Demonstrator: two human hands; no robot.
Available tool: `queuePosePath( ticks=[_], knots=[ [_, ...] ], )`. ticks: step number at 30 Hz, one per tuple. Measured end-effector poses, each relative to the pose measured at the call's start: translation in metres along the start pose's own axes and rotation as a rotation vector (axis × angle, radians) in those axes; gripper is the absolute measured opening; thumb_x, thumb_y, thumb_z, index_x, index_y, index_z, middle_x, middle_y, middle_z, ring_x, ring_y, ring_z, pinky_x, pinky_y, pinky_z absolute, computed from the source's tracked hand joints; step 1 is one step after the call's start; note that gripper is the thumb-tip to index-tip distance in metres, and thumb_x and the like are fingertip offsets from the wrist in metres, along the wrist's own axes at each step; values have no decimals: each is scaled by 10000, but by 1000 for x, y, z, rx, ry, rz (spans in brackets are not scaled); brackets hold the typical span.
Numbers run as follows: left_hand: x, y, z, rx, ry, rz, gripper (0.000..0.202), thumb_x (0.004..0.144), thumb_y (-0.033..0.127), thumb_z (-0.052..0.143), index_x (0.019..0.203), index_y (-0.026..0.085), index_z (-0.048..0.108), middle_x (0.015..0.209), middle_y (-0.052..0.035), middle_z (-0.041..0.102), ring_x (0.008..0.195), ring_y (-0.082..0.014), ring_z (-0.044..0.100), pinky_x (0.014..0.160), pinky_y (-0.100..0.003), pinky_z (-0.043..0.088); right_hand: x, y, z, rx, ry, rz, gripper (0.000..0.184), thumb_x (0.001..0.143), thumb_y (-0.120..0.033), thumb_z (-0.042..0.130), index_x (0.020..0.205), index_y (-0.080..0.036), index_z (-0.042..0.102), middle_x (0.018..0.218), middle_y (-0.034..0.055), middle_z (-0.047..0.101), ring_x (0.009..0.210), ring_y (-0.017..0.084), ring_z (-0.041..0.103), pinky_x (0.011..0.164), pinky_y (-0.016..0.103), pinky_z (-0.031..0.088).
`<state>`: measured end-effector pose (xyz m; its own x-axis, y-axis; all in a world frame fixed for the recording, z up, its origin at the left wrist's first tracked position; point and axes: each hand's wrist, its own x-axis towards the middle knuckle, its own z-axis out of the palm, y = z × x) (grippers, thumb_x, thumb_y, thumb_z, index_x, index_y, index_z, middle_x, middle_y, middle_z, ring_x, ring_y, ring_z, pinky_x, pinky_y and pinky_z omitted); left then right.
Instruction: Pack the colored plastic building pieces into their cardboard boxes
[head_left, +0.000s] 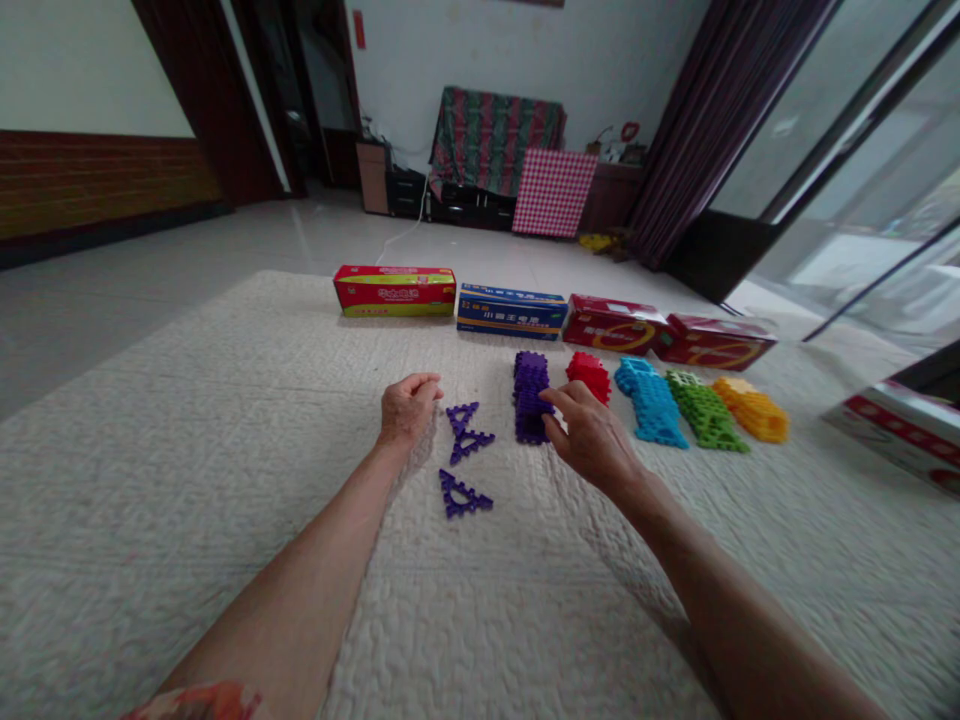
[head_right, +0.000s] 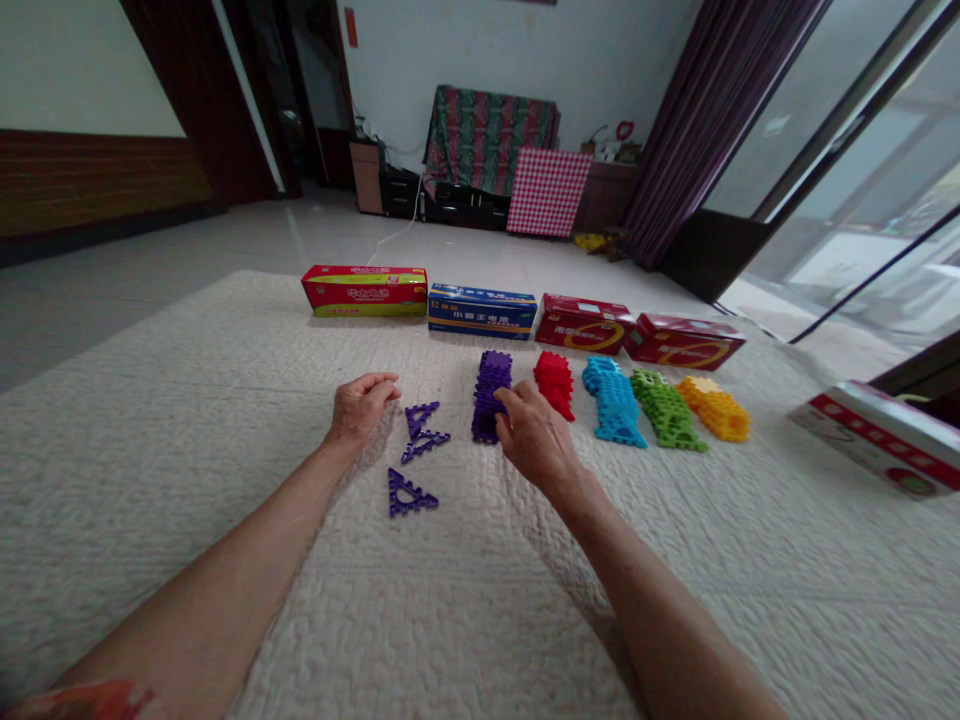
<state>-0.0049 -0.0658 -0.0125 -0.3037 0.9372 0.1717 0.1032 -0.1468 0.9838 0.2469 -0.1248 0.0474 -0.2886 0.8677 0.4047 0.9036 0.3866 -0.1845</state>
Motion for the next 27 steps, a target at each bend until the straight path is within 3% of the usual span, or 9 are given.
queuePosePath(
  ticks=[4,8,12,18,27],
  knots=[
    [1,-2,0,15,-4,1,250,694,289,614,862,165,751,675,-39,704,644,-161,636,643,-268,476,-2,-11,5,84,59,-82,259,905,-170,490,1131,-175,616,1052,122,617,914,229,616,778,347,513],
    [-2,-1,0,100,-55,67,267,723,285,604,908,171,759,752,-51,732,703,-185,654,694,-298,491,-10,-32,20,290,-52,-327,293,916,-103,433,1151,-170,594,1160,122,630,1061,220,602,906,363,506],
    [-7,5,1,197,-218,221,221,744,297,625,883,207,772,898,-73,755,847,-232,680,814,-343,507,-18,-48,35,339,-146,-434,331,914,-93,450,1217,-175,555,1347,145,550,1216,239,524,997,418,468],
    [-8,6,4,414,-476,463,180,727,251,624,834,245,768,958,-67,753,990,-247,664,984,-388,460,-22,-58,47,362,-119,-393,247,967,-161,438,1169,-179,578,1280,127,593,1180,232,526,992,426,445],
    [-4,-2,2,495,-492,518,268,729,199,535,884,210,754,1008,-63,756,1021,-241,666,995,-405,480,-26,-60,53,348,-64,-335,201,952,-170,482,1127,-180,580,1200,98,610,1111,223,515,954,393,423]
  ],
)
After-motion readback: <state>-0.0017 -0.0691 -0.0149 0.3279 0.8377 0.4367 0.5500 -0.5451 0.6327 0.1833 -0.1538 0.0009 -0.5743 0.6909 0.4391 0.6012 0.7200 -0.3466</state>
